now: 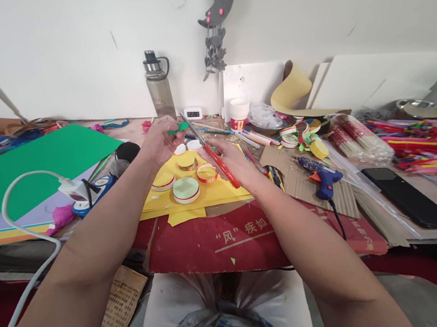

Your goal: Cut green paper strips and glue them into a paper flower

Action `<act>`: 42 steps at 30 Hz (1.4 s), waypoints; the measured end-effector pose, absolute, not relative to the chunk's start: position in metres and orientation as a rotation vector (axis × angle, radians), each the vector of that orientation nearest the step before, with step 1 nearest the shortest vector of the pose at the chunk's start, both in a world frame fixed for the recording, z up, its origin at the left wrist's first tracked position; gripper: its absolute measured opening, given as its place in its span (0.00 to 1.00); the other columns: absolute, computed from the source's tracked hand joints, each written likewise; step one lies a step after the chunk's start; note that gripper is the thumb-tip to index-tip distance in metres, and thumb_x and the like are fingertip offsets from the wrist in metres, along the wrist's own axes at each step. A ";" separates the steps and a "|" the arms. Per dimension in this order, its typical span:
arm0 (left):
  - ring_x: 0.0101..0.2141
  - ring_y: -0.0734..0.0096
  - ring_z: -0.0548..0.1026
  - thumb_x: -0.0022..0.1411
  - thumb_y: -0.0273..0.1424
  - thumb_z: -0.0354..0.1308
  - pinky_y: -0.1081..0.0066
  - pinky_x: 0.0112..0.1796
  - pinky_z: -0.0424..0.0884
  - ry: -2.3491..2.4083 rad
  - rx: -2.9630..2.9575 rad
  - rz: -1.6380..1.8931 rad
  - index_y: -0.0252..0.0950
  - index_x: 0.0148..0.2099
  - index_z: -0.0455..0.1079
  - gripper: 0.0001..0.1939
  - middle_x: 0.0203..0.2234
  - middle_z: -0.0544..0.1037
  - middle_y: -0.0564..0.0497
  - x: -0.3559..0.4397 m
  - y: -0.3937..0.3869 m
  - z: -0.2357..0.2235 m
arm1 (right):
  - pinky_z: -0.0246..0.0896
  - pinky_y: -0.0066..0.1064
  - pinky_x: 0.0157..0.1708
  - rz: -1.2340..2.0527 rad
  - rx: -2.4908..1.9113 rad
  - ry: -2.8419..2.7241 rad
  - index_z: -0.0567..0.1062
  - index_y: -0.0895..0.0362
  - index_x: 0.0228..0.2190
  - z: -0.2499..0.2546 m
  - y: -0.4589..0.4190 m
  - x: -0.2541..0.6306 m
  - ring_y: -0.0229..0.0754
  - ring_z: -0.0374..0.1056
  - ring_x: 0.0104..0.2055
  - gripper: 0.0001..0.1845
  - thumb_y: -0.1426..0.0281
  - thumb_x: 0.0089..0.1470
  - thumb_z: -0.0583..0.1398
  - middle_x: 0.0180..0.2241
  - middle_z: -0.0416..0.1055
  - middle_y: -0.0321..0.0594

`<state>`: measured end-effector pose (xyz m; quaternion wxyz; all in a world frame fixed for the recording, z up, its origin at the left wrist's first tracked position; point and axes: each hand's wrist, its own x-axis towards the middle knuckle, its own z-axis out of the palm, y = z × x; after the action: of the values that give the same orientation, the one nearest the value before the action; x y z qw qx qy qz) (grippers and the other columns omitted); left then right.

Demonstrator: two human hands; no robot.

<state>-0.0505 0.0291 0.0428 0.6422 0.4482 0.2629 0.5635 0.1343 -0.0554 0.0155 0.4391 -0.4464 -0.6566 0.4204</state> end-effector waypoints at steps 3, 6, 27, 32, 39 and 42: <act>0.19 0.83 0.66 0.48 0.17 0.59 0.82 0.20 0.57 0.601 1.014 1.286 0.36 0.24 0.55 0.14 0.19 0.64 0.57 -0.050 0.030 0.042 | 0.47 0.22 0.12 1.051 -1.119 -1.619 0.69 0.53 0.32 0.016 -0.056 0.134 0.29 0.51 0.16 0.29 0.42 0.51 0.70 0.22 0.58 0.27; 0.20 0.83 0.66 0.50 0.18 0.60 0.81 0.20 0.56 0.605 1.023 1.280 0.36 0.24 0.56 0.15 0.19 0.65 0.57 -0.050 0.030 0.042 | 0.47 0.22 0.12 1.062 -1.118 -1.587 0.68 0.52 0.31 0.017 -0.057 0.133 0.29 0.52 0.16 0.28 0.44 0.51 0.70 0.21 0.58 0.27; 0.26 0.81 0.76 0.60 0.18 0.68 0.78 0.32 0.72 0.595 1.004 1.349 0.33 0.34 0.74 0.08 0.26 0.78 0.55 -0.042 0.031 0.029 | 0.52 0.24 0.14 1.096 -1.041 -1.449 0.62 0.50 0.34 0.007 -0.051 0.127 0.31 0.55 0.17 0.32 0.40 0.50 0.69 0.23 0.57 0.25; 0.24 0.85 0.72 0.58 0.16 0.68 0.81 0.25 0.64 0.600 0.989 1.405 0.35 0.35 0.79 0.09 0.28 0.80 0.56 -0.037 0.035 0.026 | 0.53 0.28 0.15 1.097 -1.035 -1.495 0.64 0.49 0.35 0.009 -0.056 0.123 0.34 0.55 0.17 0.32 0.40 0.50 0.69 0.21 0.56 0.25; 0.27 0.81 0.76 0.57 0.18 0.70 0.78 0.30 0.70 0.606 1.004 1.354 0.35 0.36 0.76 0.09 0.26 0.78 0.56 -0.036 0.028 0.030 | 0.53 0.25 0.15 1.091 -1.019 -1.460 0.64 0.50 0.35 0.008 -0.055 0.123 0.32 0.55 0.18 0.31 0.39 0.51 0.68 0.24 0.57 0.26; 0.27 0.80 0.76 0.56 0.19 0.70 0.78 0.30 0.70 0.604 1.062 1.367 0.36 0.37 0.78 0.09 0.26 0.78 0.56 -0.037 0.030 0.028 | 0.54 0.24 0.15 1.135 -1.006 -1.412 0.64 0.50 0.34 0.007 -0.054 0.122 0.31 0.57 0.18 0.34 0.38 0.47 0.71 0.23 0.58 0.26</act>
<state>-0.0370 0.0295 0.0279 0.6086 0.4595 0.2614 0.5917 0.1220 -0.0541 0.0070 0.5094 -0.4177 -0.5863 0.4714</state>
